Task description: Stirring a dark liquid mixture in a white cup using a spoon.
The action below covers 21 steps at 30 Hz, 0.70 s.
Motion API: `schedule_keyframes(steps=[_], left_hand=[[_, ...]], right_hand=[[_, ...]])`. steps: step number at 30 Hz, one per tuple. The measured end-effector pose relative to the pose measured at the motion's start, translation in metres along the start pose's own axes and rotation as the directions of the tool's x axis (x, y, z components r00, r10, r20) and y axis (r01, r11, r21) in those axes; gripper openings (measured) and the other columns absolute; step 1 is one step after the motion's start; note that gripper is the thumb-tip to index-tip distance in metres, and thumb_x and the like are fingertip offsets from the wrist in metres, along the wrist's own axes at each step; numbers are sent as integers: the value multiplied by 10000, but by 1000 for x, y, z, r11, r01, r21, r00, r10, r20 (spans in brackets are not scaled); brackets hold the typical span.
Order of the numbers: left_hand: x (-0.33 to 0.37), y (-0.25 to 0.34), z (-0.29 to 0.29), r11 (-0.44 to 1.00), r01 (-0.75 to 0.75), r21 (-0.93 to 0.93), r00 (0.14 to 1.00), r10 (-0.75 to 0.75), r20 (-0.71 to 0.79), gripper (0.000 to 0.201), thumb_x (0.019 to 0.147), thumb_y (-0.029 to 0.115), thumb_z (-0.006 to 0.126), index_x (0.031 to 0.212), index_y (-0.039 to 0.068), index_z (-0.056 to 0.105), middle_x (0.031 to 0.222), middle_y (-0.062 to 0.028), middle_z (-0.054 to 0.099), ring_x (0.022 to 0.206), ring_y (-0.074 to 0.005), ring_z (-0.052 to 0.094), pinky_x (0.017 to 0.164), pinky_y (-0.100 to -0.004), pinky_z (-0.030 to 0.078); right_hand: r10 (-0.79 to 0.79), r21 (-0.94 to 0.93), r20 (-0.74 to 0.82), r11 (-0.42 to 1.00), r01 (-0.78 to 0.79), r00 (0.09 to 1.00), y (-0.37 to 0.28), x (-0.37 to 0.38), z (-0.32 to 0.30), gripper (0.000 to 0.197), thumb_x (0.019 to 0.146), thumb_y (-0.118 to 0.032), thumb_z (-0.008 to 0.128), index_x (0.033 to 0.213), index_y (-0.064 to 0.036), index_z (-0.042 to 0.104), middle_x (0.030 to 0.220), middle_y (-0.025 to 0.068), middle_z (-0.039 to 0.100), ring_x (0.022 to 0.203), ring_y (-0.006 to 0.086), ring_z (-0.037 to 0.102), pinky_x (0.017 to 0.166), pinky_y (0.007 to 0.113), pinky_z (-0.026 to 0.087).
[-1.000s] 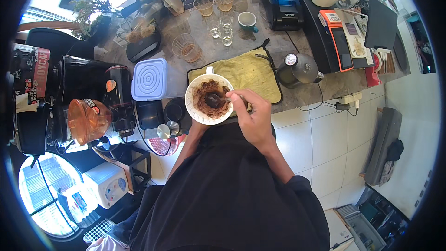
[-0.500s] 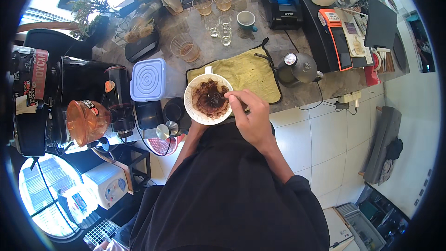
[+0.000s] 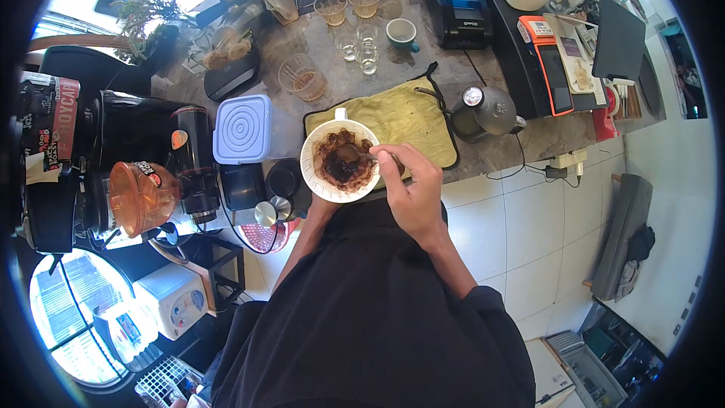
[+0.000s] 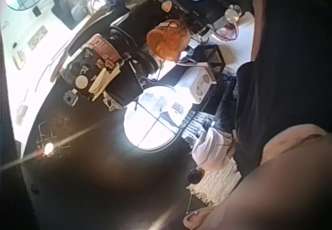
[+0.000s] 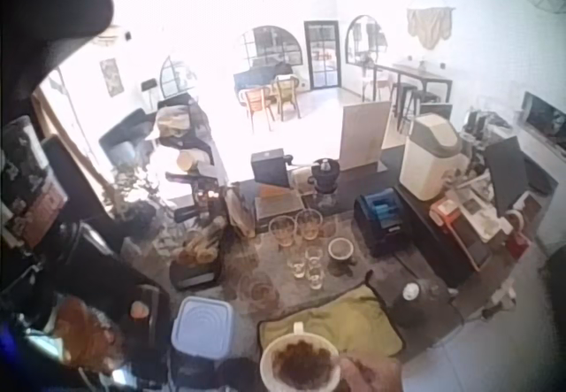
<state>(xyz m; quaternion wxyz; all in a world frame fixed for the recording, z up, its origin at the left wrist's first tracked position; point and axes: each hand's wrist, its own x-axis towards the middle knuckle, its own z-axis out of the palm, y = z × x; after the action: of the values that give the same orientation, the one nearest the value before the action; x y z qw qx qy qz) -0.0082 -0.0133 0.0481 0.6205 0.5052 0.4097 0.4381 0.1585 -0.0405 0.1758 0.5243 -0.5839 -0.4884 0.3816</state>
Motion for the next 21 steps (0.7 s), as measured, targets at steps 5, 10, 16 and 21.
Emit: schedule_keyframes(steps=[5,10,16,21], left_hand=[[0,9,2,999,-50,-19,998,51,48,711,789,60,791,1394,44,419,1312,-126,579,1180,-231,595,1000,-375,517],[-1,5,1,998,-50,37,999,50,7,730,742,51,824,1362,10,441,1281,-130,599,1157,-228,610,974,-351,530],[1,1,2,997,27,-70,1000,-27,-4,729,746,56,823,1365,13,442,1291,-129,596,1164,-226,606,982,-352,523],[1,-4,0,958,121,-262,992,-128,-12,747,739,56,828,1373,14,435,1286,-128,600,1166,-220,606,979,-352,526]], right_hand=[[-20,-48,47,999,22,999,-4,-2,0,141,932,-71,601,970,18,705,758,87,644,637,137,573,607,279,450],[-13,-89,-1,996,13,1000,-7,-1,1,141,930,-67,603,970,24,703,764,87,648,644,127,570,614,267,446],[51,17,-29,999,-50,998,0,-2,-1,144,930,-64,599,975,27,701,775,86,654,649,118,573,616,261,446],[-22,-88,-59,996,16,998,-5,-1,-1,153,944,-79,594,972,27,701,772,61,658,669,107,582,625,259,451]])
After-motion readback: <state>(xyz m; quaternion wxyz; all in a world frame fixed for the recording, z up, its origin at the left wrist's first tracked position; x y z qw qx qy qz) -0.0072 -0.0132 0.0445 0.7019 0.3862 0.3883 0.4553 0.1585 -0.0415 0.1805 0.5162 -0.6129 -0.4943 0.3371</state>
